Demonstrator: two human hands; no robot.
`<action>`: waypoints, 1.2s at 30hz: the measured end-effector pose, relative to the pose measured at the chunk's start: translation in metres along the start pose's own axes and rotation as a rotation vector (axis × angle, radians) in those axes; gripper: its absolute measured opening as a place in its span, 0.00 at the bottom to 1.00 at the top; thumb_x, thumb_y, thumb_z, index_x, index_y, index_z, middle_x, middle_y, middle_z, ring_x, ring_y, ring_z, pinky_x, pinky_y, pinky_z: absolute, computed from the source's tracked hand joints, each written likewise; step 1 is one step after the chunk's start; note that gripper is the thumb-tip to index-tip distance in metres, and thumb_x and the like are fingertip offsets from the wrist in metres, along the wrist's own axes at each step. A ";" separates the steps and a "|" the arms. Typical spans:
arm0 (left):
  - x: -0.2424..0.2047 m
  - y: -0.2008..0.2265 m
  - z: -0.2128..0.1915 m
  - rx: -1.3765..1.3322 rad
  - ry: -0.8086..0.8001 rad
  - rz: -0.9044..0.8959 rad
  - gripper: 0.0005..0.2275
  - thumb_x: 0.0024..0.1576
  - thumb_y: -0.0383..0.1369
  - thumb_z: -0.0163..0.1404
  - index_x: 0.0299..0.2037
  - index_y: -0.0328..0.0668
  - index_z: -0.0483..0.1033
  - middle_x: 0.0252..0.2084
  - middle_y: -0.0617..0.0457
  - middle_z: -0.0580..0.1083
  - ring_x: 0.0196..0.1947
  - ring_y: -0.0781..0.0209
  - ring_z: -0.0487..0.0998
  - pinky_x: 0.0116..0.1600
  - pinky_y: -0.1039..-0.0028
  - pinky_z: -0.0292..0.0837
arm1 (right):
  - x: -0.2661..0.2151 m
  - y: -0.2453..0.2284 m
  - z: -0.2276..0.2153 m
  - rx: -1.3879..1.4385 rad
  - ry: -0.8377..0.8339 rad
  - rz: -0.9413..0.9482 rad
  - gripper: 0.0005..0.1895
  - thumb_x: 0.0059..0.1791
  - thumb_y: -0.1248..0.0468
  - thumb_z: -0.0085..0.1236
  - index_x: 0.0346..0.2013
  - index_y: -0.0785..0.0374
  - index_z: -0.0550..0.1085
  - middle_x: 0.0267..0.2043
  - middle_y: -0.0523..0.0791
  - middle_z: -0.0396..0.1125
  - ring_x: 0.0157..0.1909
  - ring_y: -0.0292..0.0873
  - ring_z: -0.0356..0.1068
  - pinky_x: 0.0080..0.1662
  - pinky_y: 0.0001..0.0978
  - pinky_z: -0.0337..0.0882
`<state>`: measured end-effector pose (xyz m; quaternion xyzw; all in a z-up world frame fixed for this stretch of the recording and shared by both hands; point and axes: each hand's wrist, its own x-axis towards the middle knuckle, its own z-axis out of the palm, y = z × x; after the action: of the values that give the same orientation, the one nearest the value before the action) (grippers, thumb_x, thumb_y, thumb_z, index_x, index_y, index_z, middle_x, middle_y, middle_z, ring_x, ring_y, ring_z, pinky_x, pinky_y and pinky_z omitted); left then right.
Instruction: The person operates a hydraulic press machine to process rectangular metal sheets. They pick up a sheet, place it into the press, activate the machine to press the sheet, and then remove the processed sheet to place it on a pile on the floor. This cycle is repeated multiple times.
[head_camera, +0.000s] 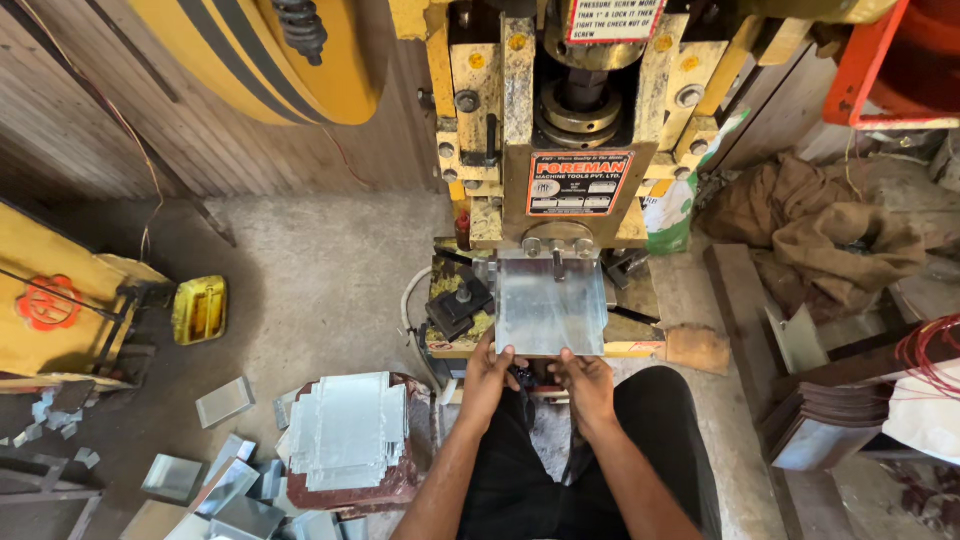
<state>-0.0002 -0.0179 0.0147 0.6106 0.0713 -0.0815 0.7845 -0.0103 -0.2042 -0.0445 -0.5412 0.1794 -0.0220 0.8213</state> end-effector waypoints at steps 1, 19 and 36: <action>-0.002 -0.003 -0.005 0.016 -0.040 -0.032 0.22 0.63 0.36 0.48 0.65 0.35 0.62 0.31 0.48 0.79 0.20 0.66 0.72 0.26 0.79 0.68 | 0.002 0.002 -0.001 0.005 -0.004 -0.007 0.12 0.52 0.62 0.59 0.41 0.72 0.75 0.32 0.49 0.74 0.30 0.39 0.71 0.34 0.29 0.70; 0.045 0.003 0.062 -0.142 -0.223 -0.323 0.23 0.62 0.55 0.47 0.40 0.39 0.73 0.22 0.54 0.72 0.16 0.69 0.65 0.25 0.77 0.64 | -0.009 -0.001 -0.031 0.115 0.024 0.022 0.23 0.56 0.50 0.49 0.53 0.68 0.72 0.34 0.46 0.69 0.34 0.38 0.67 0.39 0.32 0.69; -0.002 0.030 -0.006 -0.271 -0.285 -0.343 0.27 0.63 0.52 0.37 0.56 0.34 0.72 0.38 0.51 0.79 0.35 0.60 0.79 0.39 0.71 0.77 | 0.003 -0.096 -0.034 0.167 -0.227 0.139 0.30 0.50 0.55 0.52 0.66 0.57 0.62 0.59 0.49 0.65 0.57 0.49 0.68 0.53 0.50 0.72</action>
<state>0.0042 -0.0043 0.0423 0.4614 0.0728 -0.2884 0.8358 -0.0036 -0.2743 0.0289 -0.4563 0.1199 0.0814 0.8780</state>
